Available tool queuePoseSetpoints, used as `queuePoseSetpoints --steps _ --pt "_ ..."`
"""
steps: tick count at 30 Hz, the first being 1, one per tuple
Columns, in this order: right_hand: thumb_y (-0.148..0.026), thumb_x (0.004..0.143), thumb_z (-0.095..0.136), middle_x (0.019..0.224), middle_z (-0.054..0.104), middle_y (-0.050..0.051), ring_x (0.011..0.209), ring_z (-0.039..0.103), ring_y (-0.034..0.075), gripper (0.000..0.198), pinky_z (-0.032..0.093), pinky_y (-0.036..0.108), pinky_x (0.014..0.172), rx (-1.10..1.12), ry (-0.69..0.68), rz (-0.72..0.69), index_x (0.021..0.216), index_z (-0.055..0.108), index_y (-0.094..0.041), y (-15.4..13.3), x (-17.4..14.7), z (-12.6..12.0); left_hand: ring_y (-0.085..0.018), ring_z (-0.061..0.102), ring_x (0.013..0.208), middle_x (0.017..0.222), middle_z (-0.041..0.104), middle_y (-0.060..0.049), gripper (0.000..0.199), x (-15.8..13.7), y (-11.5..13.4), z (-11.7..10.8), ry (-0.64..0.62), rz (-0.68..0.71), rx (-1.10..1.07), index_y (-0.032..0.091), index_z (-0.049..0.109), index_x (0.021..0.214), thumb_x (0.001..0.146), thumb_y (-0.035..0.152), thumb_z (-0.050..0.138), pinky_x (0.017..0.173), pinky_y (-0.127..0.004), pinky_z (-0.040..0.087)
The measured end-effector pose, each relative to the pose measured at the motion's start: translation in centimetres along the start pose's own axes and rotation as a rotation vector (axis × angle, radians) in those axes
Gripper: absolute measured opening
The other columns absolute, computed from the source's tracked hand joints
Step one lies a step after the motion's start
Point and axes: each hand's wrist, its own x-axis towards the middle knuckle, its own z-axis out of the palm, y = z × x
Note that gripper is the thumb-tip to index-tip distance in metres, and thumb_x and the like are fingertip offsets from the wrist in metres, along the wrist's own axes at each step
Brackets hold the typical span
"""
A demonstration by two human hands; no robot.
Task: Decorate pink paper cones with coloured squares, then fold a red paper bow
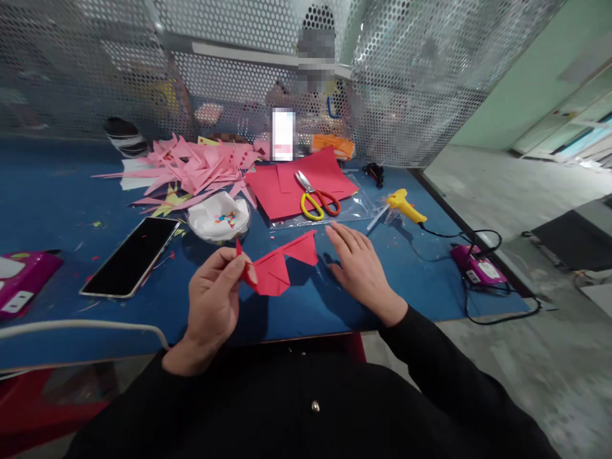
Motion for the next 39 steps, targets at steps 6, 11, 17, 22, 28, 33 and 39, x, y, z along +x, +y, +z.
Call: queuePoseSetpoints --steps 6,11,17,22,28,33,39 --pt "-0.013 0.092 0.054 0.14 0.064 0.012 0.136 0.053 0.028 0.045 0.039 0.052 0.114 -0.033 0.012 -0.231 0.137 0.057 -0.015 0.7 1.4 1.1 -0.008 0.038 0.048 0.047 0.043 0.005 0.023 0.7 0.6 -0.5 0.031 -0.15 -0.213 0.018 0.064 0.065 0.077 0.034 0.075 0.051 -0.019 0.039" --pt "-0.009 0.096 0.044 0.099 0.079 0.005 0.098 0.072 0.019 0.036 0.042 0.046 0.11 0.011 0.088 -0.373 0.122 0.067 -0.018 0.5 0.2 0.0 -0.008 0.048 0.053 0.053 0.054 0.001 0.02 1.7 0.6 -0.1 0.17 -0.271 -0.306 0.015 0.067 0.068 0.084 0.027 0.064 0.054 -0.017 0.044" --pt "-0.013 0.094 0.052 0.078 0.077 0.003 0.068 0.067 0.016 0.023 0.049 0.032 0.084 -0.117 0.229 -0.087 0.105 0.072 -0.014 0.4 -2.4 -1.2 -0.009 0.059 0.055 0.098 0.074 -0.005 0.022 1.1 -0.7 0.5 0.331 -0.126 0.084 0.018 0.069 0.098 0.094 0.034 0.056 0.053 -0.024 0.048" --pt "-0.015 0.096 0.055 0.066 0.07 0.001 0.059 0.06 0.016 0.019 0.042 0.034 0.077 -0.351 0.158 -0.017 0.098 0.073 -0.012 -1.4 -3.8 -1.3 -0.019 0.069 0.089 0.103 0.074 -0.005 0.019 -1.1 -1.7 1.2 -0.069 0.484 0.857 0.02 0.068 0.106 0.089 0.027 0.069 0.078 -0.032 0.055" --pt "-0.013 0.096 0.057 0.072 0.07 0.002 0.065 0.058 0.017 0.018 0.037 0.037 0.081 -0.341 0.064 -0.04 0.105 0.071 -0.011 -5.4 -4.1 0.0 -0.03 0.067 0.108 0.119 0.074 -0.012 0.03 -1.6 -2.7 2.1 -0.558 0.907 1.37 0.012 0.068 0.117 0.091 0.027 0.067 0.088 -0.043 0.054" --pt "-0.015 0.097 0.054 0.08 0.075 0.004 0.069 0.061 0.018 0.021 0.039 0.038 0.082 -0.165 0.064 -0.028 0.112 0.069 -0.014 -5.9 -4.3 0.4 -0.026 0.072 0.095 0.108 0.078 -0.011 0.026 -1.4 -4.0 1.0 -0.645 0.916 1.384 0.014 0.074 0.11 0.096 0.014 0.052 0.074 -0.038 0.057" --pt "-0.018 0.097 0.058 0.1 0.079 0.001 0.084 0.069 0.016 0.022 0.04 0.04 0.103 0.154 0.107 -0.054 0.116 0.067 -0.024 -5.1 -4.3 -0.5 -0.026 0.073 0.107 0.114 0.078 -0.007 0.028 -1.4 -4.2 0.0 -0.59 0.77 1.187 0.023 0.075 0.115 0.095 0.018 0.057 0.089 -0.041 0.061"
